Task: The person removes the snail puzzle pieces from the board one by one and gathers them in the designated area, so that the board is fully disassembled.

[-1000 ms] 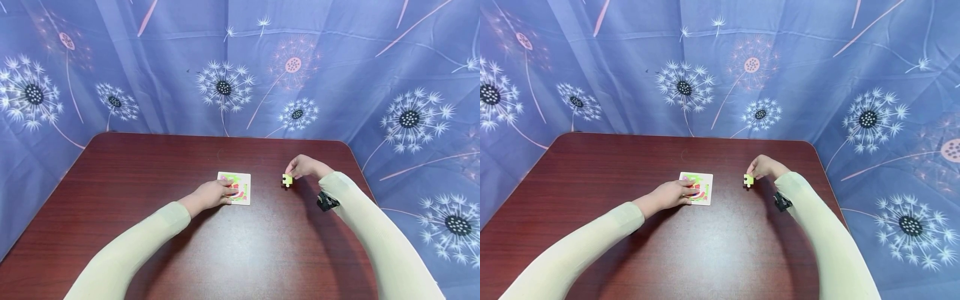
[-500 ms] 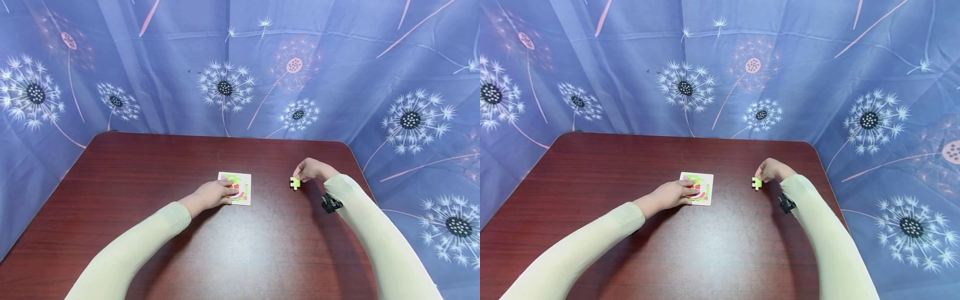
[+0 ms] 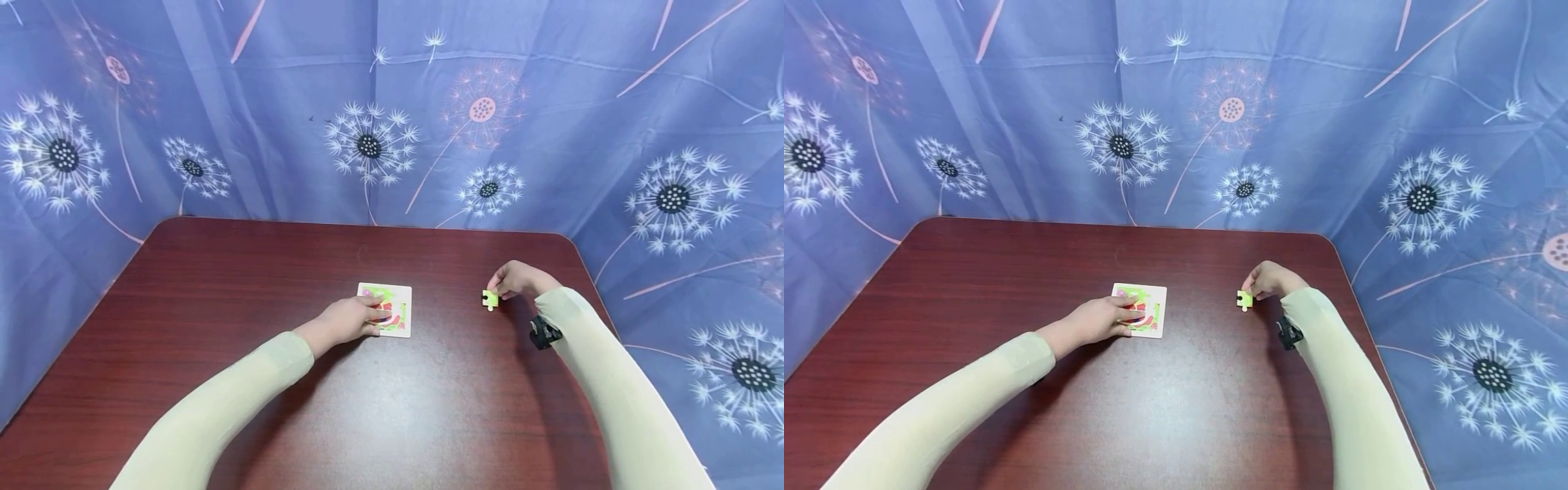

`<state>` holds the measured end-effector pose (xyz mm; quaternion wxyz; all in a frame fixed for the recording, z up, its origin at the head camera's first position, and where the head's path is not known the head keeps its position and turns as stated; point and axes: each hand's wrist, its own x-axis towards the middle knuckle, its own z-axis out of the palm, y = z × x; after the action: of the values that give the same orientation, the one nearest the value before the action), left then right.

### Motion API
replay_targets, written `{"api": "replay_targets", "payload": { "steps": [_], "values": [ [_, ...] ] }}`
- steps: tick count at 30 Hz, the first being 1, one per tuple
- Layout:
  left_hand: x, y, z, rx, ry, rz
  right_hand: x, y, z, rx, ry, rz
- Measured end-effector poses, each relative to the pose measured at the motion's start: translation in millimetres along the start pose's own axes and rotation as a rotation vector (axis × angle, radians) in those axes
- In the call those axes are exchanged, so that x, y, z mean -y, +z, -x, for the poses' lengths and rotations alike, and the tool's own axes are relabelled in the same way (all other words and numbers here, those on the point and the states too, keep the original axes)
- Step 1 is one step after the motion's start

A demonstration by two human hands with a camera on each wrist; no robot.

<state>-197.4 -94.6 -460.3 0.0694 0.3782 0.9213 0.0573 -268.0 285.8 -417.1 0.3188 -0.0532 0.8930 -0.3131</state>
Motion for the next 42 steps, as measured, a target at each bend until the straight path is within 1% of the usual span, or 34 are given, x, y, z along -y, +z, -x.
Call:
{"api": "replay_targets", "payload": {
  "steps": [5,13,19,26,31,34,38,41,42],
  "values": [
    [0.1,1.3,-0.3,0.001,-0.007,0.004,-3.1,0.1,-0.6,-0.004,0.006,-0.011],
    [-0.8,0.6,-0.4,0.002,-0.016,-0.007,-5.7,2.9,0.1,-0.010,-0.019,-0.007],
    [-2.5,-0.5,-0.7,-0.002,-0.024,0.016,-7.6,5.4,-2.4,-0.037,-0.018,0.029],
    [-2.7,-3.7,-0.6,0.009,0.004,-0.007,-11.4,10.3,-4.1,-0.072,-0.029,0.031],
    [-2.5,-3.3,1.1,0.015,-0.001,0.003,-11.3,14.9,-2.7,-0.102,-0.047,0.048],
    [-3.1,-2.8,1.0,0.009,-0.007,-0.002,-11.4,16.6,-2.9,-0.120,-0.046,0.060],
    [-3.7,-4.4,0.2,0.022,-0.017,-0.011,-11.9,17.7,-3.5,-0.135,-0.039,0.068],
    [-4.1,-5.9,0.3,0.027,-0.017,-0.019,-14.0,18.2,-6.4,-0.146,-0.032,0.074],
    [-4.2,-6.3,0.5,0.026,-0.015,-0.019,-17.7,17.3,-8.9,-0.146,-0.044,0.071]
  ]
}}
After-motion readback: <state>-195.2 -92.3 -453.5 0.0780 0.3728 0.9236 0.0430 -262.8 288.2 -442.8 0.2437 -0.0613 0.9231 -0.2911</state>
